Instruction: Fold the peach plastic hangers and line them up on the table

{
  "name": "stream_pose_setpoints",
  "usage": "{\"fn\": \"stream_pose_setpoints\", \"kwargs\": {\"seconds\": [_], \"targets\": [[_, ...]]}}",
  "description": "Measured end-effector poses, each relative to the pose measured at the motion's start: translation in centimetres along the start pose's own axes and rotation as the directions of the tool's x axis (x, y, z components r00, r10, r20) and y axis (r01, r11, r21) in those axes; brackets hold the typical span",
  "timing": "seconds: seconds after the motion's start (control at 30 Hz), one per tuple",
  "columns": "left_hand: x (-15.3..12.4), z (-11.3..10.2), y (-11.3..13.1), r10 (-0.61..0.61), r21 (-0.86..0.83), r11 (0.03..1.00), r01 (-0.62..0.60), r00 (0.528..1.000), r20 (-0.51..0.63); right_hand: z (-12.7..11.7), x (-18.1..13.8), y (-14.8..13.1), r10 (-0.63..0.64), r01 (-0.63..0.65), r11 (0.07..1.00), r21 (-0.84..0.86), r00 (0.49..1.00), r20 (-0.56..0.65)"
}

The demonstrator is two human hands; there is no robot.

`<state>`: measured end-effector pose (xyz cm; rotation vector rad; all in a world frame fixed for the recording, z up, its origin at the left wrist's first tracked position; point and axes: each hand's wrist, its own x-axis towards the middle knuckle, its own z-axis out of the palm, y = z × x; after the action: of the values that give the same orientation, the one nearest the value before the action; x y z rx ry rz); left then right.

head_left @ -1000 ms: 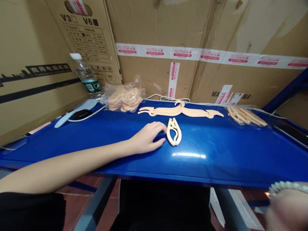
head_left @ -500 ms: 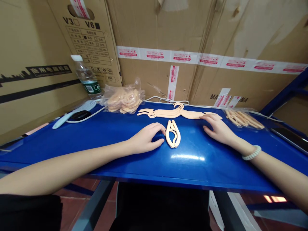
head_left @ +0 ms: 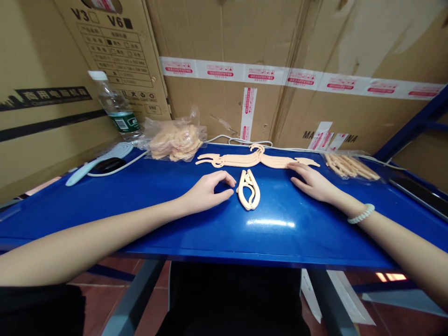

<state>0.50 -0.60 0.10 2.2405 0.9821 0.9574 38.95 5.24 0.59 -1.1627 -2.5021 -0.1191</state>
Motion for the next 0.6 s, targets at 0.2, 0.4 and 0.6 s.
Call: {"fn": "stream_pose_setpoints", "kwargs": {"seconds": [0.2, 0.4, 0.6], "targets": [[0.0, 0.06, 0.1, 0.005, -0.01, 1.0, -0.005, 1.0, -0.002, -0.44, 0.07, 0.0, -0.029, 0.03, 0.999, 0.012, 0.997, -0.069], [-0.03, -0.09, 0.36, 0.009, -0.021, 1.0, -0.009, 1.0, 0.01, -0.25, 0.04, 0.54, -0.031, 0.03, 1.0, -0.007, 0.994, -0.105], [-0.06, -0.02, 0.53, 0.027, -0.017, 0.999, -0.027, 1.0, 0.004, -0.15, 0.28, 0.86, -0.037, 0.035, 0.999, -0.018, 0.991, -0.131]]}}
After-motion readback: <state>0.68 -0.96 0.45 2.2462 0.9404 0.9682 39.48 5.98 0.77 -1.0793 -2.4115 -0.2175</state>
